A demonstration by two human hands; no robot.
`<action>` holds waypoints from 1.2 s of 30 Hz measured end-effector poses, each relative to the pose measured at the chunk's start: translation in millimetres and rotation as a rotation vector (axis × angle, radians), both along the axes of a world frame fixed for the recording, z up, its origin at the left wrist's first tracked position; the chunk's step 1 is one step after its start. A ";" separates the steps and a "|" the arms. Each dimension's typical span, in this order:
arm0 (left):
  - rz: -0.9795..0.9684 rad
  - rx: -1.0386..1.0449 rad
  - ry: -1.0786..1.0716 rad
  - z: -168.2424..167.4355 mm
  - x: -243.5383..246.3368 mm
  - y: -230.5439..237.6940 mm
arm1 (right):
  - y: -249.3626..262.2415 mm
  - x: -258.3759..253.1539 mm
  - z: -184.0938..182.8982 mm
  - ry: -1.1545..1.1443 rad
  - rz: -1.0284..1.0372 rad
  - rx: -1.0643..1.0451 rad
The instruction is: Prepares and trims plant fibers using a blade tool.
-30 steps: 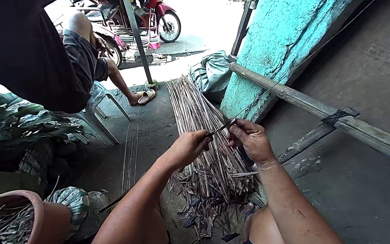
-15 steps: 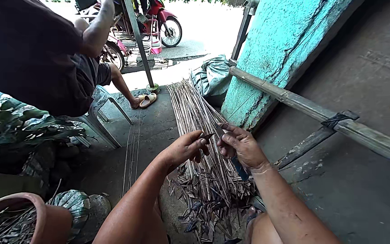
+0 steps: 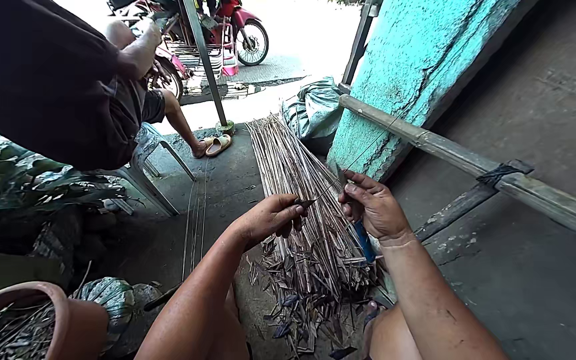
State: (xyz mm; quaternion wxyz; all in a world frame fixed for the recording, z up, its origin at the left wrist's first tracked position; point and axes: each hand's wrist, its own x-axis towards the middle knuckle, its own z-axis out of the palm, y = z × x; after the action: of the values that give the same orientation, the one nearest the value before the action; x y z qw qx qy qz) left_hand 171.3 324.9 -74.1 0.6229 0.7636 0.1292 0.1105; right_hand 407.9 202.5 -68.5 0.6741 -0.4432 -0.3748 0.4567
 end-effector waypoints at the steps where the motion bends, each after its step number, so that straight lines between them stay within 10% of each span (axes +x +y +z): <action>1: 0.016 0.017 0.002 0.4 0.1 -0.9 | 0.1 2.0 1.3 0.026 -0.037 0.004; 36: 0.627 1.047 -0.167 -17.0 28.4 -34.4 | -18.3 -34.4 7.9 0.094 0.005 -0.150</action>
State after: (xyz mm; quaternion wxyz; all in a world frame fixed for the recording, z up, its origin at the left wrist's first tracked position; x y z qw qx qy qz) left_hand 199.7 290.5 -91.1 0.1111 0.8825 0.2269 0.3967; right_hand 373.5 184.2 -60.5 0.6548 -0.4694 -0.3086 0.5057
